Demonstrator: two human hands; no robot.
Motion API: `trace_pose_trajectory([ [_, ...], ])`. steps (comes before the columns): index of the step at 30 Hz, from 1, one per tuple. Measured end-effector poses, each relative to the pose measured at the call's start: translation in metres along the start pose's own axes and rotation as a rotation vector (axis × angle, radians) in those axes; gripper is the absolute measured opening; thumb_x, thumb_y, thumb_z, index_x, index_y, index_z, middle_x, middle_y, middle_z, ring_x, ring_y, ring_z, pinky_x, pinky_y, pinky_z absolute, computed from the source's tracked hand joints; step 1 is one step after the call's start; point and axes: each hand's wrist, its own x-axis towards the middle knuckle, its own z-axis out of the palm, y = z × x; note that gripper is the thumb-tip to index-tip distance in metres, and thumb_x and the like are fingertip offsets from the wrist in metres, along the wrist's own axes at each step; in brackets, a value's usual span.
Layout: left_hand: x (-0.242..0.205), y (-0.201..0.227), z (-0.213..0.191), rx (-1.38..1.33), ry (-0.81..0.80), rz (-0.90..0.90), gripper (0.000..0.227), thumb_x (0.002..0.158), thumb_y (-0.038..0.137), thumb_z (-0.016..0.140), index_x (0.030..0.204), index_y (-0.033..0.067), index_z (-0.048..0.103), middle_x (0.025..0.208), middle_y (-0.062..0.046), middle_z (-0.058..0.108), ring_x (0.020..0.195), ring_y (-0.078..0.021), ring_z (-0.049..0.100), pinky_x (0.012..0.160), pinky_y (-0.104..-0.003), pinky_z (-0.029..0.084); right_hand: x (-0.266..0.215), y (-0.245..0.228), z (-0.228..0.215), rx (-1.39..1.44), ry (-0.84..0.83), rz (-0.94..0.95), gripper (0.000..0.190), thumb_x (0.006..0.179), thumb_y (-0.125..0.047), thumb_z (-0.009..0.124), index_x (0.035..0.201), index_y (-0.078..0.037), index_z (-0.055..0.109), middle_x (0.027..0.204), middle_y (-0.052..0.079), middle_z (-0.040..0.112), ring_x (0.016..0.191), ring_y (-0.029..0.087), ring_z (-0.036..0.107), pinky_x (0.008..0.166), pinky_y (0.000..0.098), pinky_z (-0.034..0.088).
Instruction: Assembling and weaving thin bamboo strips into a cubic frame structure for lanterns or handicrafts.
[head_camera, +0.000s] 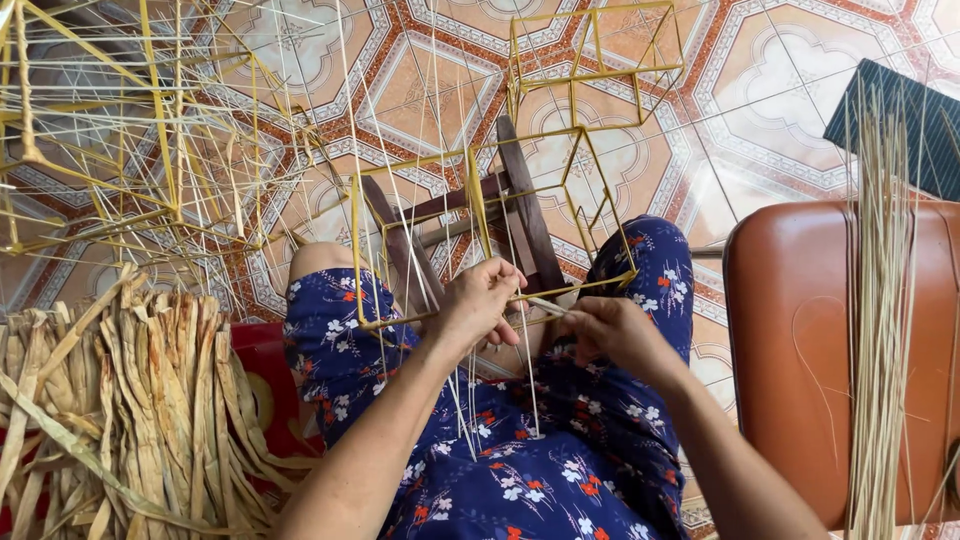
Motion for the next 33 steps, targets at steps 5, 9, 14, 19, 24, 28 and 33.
trace_pose_trajectory([
  [5,-0.001,-0.002,-0.007,-0.054,-0.031,0.090,0.021,0.096,0.020,0.058,0.114,0.0092,0.062,0.101,-0.009,0.070,0.051,-0.0176,0.075,0.034,-0.021,0.053,-0.003,-0.039,-0.013,0.313,-0.158,0.051,0.031,0.101,-0.024,0.061,0.091,0.003,0.073,0.060,0.003,0.062,0.048,0.013,0.057,0.047,0.0282,0.045],
  [9,-0.012,0.014,-0.004,-0.012,-0.019,0.092,0.029,0.090,0.021,0.072,0.110,0.0061,0.058,0.095,-0.010,0.071,0.052,-0.0197,0.074,0.034,-0.024,0.051,0.008,-0.060,-0.009,0.754,-0.126,-0.088,0.029,0.102,-0.025,0.057,0.103,0.000,0.072,0.068,0.007,0.068,0.060,0.015,0.068,0.056,0.0275,0.055],
  [14,-0.011,0.013,0.005,0.118,0.124,0.062,0.027,0.093,0.026,0.070,0.106,0.0044,0.061,0.082,-0.009,0.072,0.049,-0.0202,0.074,0.031,-0.026,0.049,0.007,-0.020,-0.011,0.871,0.075,-0.234,0.039,0.109,-0.031,0.050,0.102,0.005,0.065,0.095,0.015,0.075,0.090,0.023,0.077,0.085,0.0365,0.063],
  [19,0.004,-0.003,0.016,0.168,0.154,0.056,0.022,0.097,0.028,0.064,0.102,0.0059,0.067,0.082,-0.010,0.075,0.051,-0.0182,0.074,0.033,-0.023,0.051,0.011,0.017,0.037,0.251,0.247,-0.286,0.047,0.095,-0.018,0.061,0.141,-0.011,0.054,0.139,0.006,0.062,0.129,0.020,0.060,0.104,0.0354,0.052],
  [24,-0.006,0.002,0.008,0.144,0.122,0.052,0.028,0.101,0.030,0.059,0.104,0.0047,0.070,0.090,-0.016,0.079,0.052,-0.0169,0.075,0.035,-0.022,0.052,0.037,0.058,0.042,0.055,0.146,-0.328,0.023,0.103,-0.020,0.066,0.096,0.001,0.071,0.121,0.015,0.071,0.119,0.025,0.059,0.093,0.0345,0.051],
  [28,-0.010,0.001,0.001,0.002,0.082,0.112,0.030,0.101,0.029,0.056,0.107,0.0033,0.070,0.106,-0.009,0.077,0.054,-0.0188,0.076,0.036,-0.023,0.054,0.015,0.023,0.014,0.214,0.120,-0.012,0.026,0.098,-0.024,0.062,0.100,-0.001,0.075,0.084,0.001,0.078,0.079,0.010,0.073,0.077,0.0260,0.059],
  [33,-0.022,-0.011,0.013,0.191,0.325,0.412,0.023,0.101,0.027,0.060,0.107,0.0082,0.072,0.103,-0.007,0.076,0.060,-0.0176,0.077,0.044,-0.024,0.058,0.001,-0.004,-0.024,0.526,0.045,0.033,0.027,0.101,-0.021,0.064,0.102,0.003,0.076,0.059,0.001,0.055,0.049,0.010,0.050,0.048,0.0262,0.042],
])
